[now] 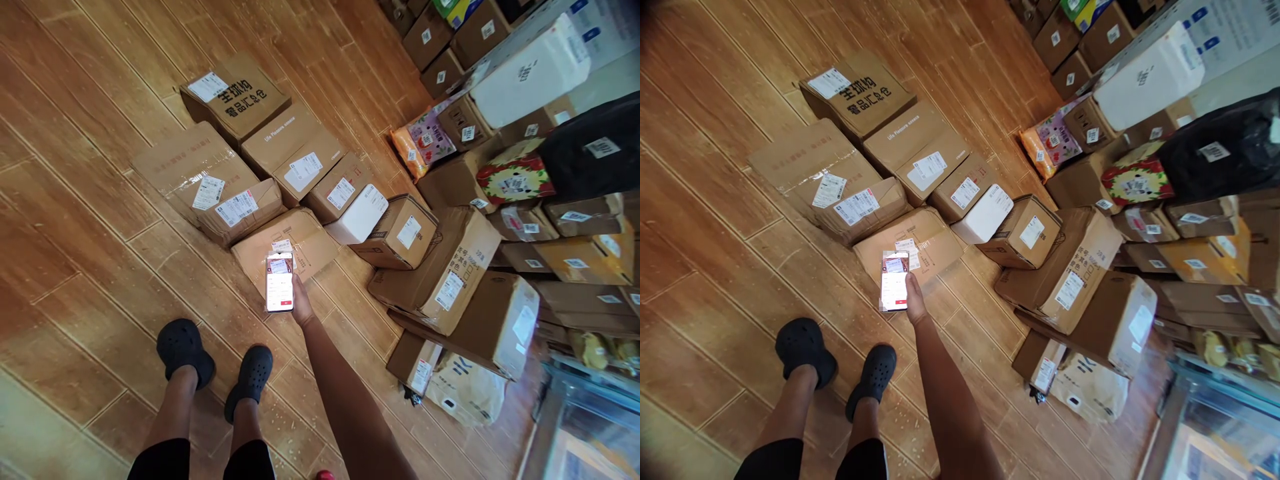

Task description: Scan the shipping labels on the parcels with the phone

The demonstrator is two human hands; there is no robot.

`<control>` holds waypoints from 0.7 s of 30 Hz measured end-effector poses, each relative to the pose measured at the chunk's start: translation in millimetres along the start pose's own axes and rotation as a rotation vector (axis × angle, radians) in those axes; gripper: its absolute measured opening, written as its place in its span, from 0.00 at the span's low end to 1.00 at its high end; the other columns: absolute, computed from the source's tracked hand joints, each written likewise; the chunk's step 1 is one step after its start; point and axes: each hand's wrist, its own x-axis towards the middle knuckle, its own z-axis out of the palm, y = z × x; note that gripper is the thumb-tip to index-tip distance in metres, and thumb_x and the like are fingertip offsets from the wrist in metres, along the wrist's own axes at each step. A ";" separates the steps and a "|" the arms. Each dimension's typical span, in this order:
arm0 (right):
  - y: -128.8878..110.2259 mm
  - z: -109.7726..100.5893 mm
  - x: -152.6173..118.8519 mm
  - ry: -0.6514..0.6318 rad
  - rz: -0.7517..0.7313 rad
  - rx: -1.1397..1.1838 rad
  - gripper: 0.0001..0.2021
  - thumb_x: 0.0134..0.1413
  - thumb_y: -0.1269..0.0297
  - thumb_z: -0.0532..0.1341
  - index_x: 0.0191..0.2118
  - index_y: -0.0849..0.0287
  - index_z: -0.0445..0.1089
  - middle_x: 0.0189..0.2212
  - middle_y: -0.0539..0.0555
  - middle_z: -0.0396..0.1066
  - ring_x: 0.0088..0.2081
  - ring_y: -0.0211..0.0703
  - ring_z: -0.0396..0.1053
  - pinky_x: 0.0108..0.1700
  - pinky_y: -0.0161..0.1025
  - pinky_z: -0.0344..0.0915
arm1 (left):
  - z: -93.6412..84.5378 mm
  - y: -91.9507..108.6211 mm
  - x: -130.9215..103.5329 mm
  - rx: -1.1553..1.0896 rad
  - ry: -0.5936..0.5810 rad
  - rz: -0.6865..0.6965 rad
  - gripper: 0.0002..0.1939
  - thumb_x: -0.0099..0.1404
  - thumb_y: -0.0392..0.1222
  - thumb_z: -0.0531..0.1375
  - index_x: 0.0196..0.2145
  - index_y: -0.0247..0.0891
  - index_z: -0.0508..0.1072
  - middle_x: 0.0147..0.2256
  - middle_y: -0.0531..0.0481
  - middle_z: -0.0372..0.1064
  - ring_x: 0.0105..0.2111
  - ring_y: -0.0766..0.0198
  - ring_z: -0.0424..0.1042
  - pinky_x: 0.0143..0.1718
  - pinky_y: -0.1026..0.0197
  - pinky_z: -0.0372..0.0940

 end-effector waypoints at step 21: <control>-44.5 37.4 -49.4 -0.212 0.100 0.075 0.29 0.34 0.64 0.71 0.47 0.52 0.65 0.43 0.49 0.77 0.45 0.49 0.74 0.49 0.46 0.71 | -15.8 20.6 -20.8 -0.007 -0.060 -0.025 0.29 0.67 0.59 0.50 0.61 0.47 0.61 0.60 0.47 0.60 0.62 0.40 0.56 0.59 0.34 0.58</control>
